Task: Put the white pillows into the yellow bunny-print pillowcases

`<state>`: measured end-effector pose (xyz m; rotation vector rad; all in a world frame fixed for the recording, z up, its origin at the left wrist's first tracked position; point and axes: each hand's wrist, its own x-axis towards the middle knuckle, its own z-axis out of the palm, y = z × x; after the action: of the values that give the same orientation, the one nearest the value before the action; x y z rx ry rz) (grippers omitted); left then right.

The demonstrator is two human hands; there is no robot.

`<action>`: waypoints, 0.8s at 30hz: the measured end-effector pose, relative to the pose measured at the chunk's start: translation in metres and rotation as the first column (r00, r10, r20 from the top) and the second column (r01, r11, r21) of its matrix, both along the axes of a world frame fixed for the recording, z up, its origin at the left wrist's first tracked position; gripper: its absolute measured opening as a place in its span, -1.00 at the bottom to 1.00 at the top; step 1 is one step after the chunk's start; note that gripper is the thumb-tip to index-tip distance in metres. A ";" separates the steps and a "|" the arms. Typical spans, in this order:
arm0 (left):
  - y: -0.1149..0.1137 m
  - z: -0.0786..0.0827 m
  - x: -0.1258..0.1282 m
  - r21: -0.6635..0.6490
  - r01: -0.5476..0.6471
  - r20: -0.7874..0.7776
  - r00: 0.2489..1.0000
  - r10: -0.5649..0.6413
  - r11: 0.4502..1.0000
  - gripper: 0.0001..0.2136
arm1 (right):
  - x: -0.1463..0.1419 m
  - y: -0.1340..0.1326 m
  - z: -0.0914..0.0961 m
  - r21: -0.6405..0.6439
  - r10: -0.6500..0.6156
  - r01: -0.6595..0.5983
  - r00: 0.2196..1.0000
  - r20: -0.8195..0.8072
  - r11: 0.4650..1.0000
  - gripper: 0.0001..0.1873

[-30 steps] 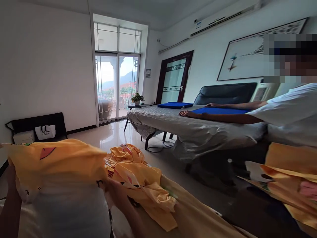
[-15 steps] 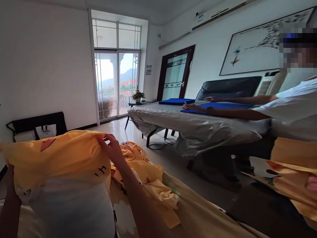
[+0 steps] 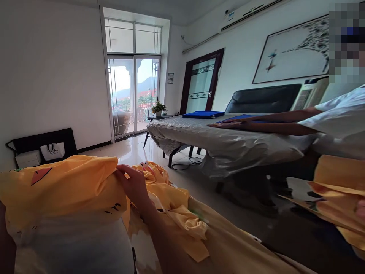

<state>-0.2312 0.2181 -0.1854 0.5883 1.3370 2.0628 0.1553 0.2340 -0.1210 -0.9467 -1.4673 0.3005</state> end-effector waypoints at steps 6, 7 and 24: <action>-0.003 0.007 0.000 0.041 0.000 0.099 0.995 -0.004 0.999 -0.53 | 0.008 0.022 -0.049 -0.084 0.236 -0.296 0.878 -0.417 0.952 -0.65; -0.002 0.008 -0.001 0.021 -0.026 0.114 0.993 0.023 0.999 -0.52 | 0.007 0.026 -0.061 -0.104 0.227 -0.306 0.857 -0.463 0.946 -0.65; 0.025 -0.017 -0.003 -0.002 0.313 -0.027 0.949 -0.313 0.950 -0.44 | -0.005 0.033 -0.211 -0.526 0.201 -0.333 0.935 -0.293 0.782 -0.30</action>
<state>-0.2338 0.2427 -0.2021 0.7786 1.1705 1.8034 0.1508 0.2669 -0.3324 -1.1265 -1.3191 1.0778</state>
